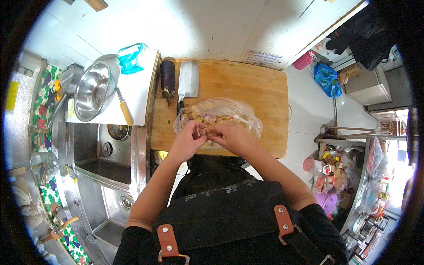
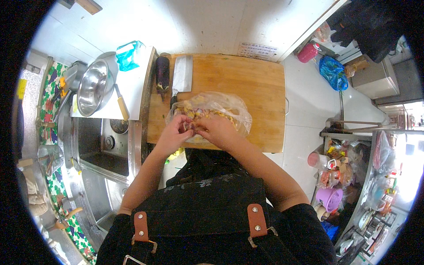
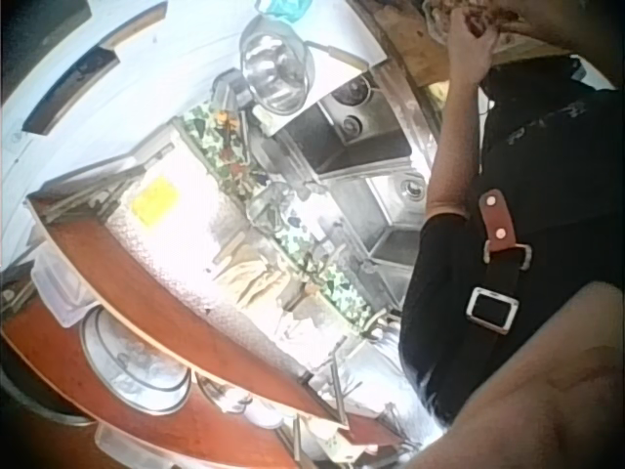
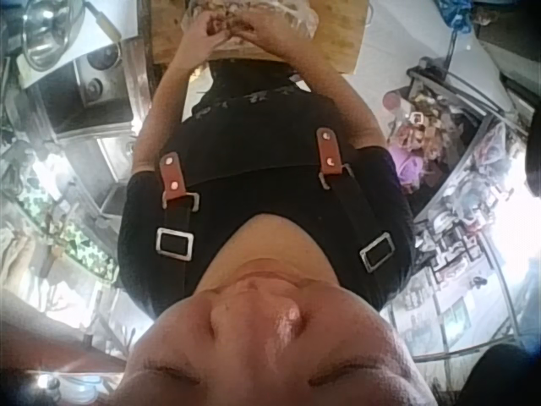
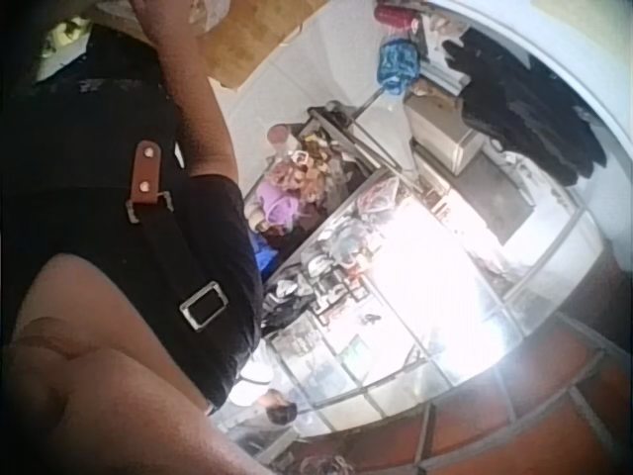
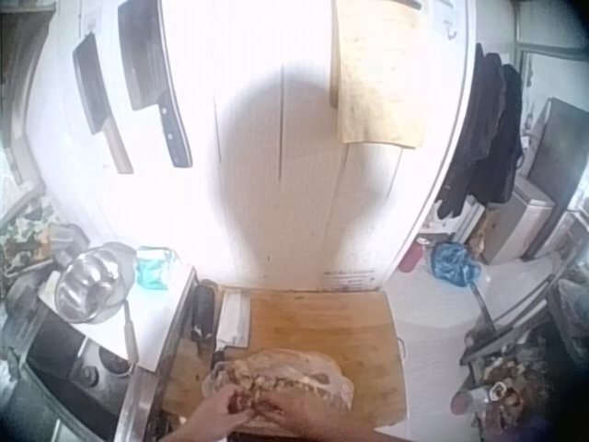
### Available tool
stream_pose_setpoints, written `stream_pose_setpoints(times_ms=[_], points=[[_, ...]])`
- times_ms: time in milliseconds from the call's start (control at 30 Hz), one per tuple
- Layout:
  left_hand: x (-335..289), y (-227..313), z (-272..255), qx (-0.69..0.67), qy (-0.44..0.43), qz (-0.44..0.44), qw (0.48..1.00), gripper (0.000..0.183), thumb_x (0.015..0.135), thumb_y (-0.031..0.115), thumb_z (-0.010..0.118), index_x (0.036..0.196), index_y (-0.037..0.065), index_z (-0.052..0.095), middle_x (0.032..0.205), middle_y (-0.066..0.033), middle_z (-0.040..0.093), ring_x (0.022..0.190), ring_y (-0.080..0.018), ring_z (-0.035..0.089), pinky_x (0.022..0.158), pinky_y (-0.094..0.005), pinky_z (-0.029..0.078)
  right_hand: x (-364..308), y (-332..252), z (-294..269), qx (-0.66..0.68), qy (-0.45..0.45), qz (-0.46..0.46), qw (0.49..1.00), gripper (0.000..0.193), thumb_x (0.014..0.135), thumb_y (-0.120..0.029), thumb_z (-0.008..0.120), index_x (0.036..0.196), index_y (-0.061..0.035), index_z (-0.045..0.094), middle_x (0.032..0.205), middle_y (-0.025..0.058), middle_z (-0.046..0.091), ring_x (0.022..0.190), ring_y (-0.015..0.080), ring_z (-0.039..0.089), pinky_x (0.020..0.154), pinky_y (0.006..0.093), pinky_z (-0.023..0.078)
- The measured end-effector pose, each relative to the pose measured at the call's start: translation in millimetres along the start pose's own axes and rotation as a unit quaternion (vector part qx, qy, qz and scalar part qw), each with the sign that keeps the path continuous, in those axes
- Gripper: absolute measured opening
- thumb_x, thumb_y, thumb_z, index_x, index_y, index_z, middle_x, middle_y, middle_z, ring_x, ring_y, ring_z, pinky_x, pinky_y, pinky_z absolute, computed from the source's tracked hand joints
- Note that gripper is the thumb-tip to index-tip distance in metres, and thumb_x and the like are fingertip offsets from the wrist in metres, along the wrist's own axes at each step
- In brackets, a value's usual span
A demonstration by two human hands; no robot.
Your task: The person stands at a wooden cutting board and repeatedly peels small pieces of ginger by hand, discarding the peels into the sink. The peeled ginger pieces remain in a plastic bag on the board.
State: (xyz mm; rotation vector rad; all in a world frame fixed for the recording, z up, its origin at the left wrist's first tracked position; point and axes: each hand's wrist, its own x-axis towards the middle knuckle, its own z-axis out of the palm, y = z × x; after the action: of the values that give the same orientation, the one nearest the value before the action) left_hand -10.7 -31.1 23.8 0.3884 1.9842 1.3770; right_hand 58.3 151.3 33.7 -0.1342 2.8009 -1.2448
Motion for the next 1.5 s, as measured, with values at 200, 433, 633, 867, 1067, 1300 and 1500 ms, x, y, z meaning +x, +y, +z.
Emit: stream_pose_setpoints(times_ms=[200, 433, 633, 867, 1067, 1300, 1500], points=[[2, -7, 2, 0.035, 0.005, 0.002, 0.999, 0.025, 0.081, 0.005, 0.061, 0.102, 0.004, 0.050, 0.084, -0.0023, 0.056, 0.072, -0.0069, 0.051, 0.063, -0.0213, 0.042, 0, 8, 6, -0.074, 0.019, -0.042, 0.996, 0.017, 0.082, -0.028, 0.059, 0.087, -0.0130, 0.065, 0.079, 0.0132, 0.063, 0.076, 0.0315, 0.062, 0.066, 0.0424, 0.051], [1, -4, 2, 0.011, 0.022, -0.005, 1.000, 0.025, 0.080, 0.005, 0.061, 0.103, 0.004, 0.051, 0.081, -0.0008, 0.054, 0.069, -0.0069, 0.048, 0.062, -0.0217, 0.041, 2, 7, 8, -0.124, 0.040, -0.049, 0.990, 0.018, 0.082, -0.026, 0.059, 0.081, -0.0085, 0.061, 0.074, 0.0139, 0.062, 0.071, 0.0327, 0.062, 0.065, 0.0432, 0.051], [0, 7, 0, 0.052, 0.026, 0.003, 0.998, 0.024, 0.079, 0.008, 0.062, 0.101, 0.005, 0.052, 0.077, 0.0024, 0.048, 0.065, -0.0060, 0.042, 0.059, -0.0211, 0.037, 7, 6, 6, -0.065, 0.077, -0.024, 0.995, 0.015, 0.079, -0.022, 0.059, 0.079, -0.0074, 0.059, 0.071, 0.0148, 0.061, 0.068, 0.0331, 0.061, 0.062, 0.0440, 0.049], [-4, 6, -5, 0.037, 0.014, 0.016, 0.999, 0.025, 0.078, 0.011, 0.064, 0.099, 0.005, 0.054, 0.071, 0.0014, 0.044, 0.064, -0.0082, 0.041, 0.057, -0.0237, 0.036, 10, 12, -9, -0.008, 0.096, 0.025, 0.995, 0.016, 0.078, -0.021, 0.059, 0.086, -0.0078, 0.062, 0.072, 0.0156, 0.062, 0.067, 0.0334, 0.061, 0.060, 0.0425, 0.048], [-2, 3, -5, -0.057, -0.009, 0.034, 0.998, 0.025, 0.079, 0.007, 0.061, 0.102, 0.005, 0.051, 0.077, 0.0018, 0.045, 0.065, -0.0085, 0.041, 0.060, -0.0224, 0.037, 12, 21, -11, 0.180, -0.048, 0.110, 0.976, 0.019, 0.086, -0.021, 0.054, 0.095, -0.0051, 0.060, 0.075, 0.0111, 0.063, 0.067, 0.0241, 0.062, 0.062, 0.0363, 0.049], [1, 5, -2, -0.161, -0.081, 0.007, 0.984, 0.030, 0.081, -0.002, 0.058, 0.108, 0.005, 0.046, 0.082, 0.0020, 0.046, 0.075, -0.0065, 0.045, 0.067, -0.0211, 0.040, 8, 10, -10, 0.313, -0.111, 0.080, 0.940, 0.027, 0.093, -0.026, 0.047, 0.107, -0.0043, 0.053, 0.086, 0.0093, 0.061, 0.075, 0.0161, 0.058, 0.067, 0.0308, 0.047], [3, 10, 0, -0.143, -0.100, 0.059, 0.983, 0.028, 0.082, -0.003, 0.056, 0.107, 0.005, 0.045, 0.081, 0.0006, 0.047, 0.073, -0.0072, 0.044, 0.064, -0.0220, 0.039, 15, 2, -13, 0.063, -0.186, -0.001, 0.980, 0.032, 0.095, -0.034, 0.040, 0.098, -0.0035, 0.050, 0.087, 0.0188, 0.059, 0.085, 0.0366, 0.057, 0.075, 0.0438, 0.044]])
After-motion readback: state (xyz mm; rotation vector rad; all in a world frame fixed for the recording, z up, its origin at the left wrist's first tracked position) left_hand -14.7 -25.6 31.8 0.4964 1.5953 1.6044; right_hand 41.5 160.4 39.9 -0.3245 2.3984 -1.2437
